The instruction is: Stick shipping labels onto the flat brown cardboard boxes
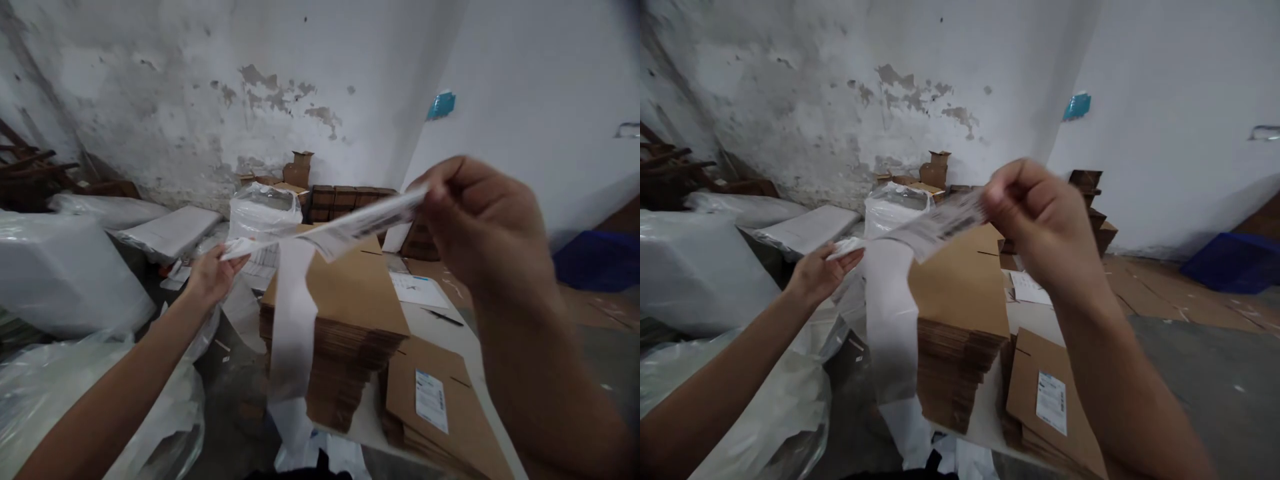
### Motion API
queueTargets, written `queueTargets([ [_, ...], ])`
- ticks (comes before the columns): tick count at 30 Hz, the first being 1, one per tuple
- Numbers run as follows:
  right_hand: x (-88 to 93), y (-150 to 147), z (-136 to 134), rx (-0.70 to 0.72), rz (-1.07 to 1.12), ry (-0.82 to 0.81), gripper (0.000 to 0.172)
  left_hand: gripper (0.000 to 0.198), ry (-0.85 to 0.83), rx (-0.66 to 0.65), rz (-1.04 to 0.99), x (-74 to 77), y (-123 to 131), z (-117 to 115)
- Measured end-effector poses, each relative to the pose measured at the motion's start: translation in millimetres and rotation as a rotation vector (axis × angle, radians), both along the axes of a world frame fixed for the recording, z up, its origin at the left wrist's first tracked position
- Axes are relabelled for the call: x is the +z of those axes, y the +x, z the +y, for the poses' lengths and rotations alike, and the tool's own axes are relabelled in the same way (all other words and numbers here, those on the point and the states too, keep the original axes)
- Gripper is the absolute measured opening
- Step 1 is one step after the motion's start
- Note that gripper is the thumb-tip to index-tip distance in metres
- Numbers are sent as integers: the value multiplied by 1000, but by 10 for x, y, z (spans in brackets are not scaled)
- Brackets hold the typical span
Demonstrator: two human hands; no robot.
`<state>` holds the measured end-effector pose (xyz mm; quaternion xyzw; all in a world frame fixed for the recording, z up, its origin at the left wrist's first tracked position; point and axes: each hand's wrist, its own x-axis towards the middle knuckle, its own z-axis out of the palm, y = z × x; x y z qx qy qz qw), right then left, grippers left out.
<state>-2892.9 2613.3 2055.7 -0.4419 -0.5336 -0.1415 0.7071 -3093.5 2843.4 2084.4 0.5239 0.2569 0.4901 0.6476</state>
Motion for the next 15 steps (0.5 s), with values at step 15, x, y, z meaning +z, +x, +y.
queueTargets([
  [15, -1242, 476, 59, -191, 311, -944, 57, 50, 301, -346, 712, -171, -78, -260],
])
